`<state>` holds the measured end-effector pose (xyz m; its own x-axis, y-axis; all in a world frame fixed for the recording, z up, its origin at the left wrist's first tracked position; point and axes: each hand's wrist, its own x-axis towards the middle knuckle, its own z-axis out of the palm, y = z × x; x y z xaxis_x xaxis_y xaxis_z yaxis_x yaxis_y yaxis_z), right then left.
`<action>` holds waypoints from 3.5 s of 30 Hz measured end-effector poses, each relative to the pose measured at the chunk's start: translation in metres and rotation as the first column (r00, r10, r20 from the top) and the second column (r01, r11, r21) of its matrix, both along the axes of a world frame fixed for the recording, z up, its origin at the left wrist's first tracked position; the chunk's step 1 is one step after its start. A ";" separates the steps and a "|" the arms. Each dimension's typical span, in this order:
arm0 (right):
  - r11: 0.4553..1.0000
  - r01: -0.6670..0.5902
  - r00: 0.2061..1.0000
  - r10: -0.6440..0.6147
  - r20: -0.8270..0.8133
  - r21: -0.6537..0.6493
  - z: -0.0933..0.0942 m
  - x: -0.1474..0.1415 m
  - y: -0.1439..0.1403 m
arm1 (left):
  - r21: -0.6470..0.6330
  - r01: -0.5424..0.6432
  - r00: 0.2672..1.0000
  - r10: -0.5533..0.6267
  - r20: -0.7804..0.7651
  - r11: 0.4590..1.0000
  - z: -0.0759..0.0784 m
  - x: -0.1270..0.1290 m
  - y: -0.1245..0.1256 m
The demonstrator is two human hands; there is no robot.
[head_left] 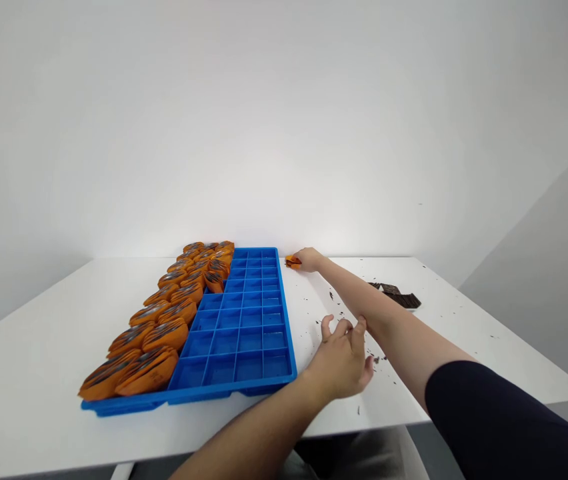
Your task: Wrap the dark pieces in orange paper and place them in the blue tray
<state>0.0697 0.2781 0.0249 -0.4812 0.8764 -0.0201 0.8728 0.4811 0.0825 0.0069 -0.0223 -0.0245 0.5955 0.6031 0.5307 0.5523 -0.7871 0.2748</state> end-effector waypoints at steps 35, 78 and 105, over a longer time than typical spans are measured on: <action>0.996 0.089 0.942 -0.076 -0.328 0.025 0.016 0.041 -0.065 | 0.036 0.189 0.974 -0.183 -0.131 0.981 0.023 -0.007 -0.004; 0.779 -0.015 0.638 0.490 -0.594 0.626 -0.013 0.144 -0.188 | -0.254 -0.545 0.703 0.270 -0.658 0.799 0.062 -0.088 0.037; 0.814 -0.094 0.517 0.532 -0.671 0.573 -0.053 0.222 -0.170 | -0.310 -0.468 0.836 0.299 -0.461 0.828 0.005 -0.132 0.067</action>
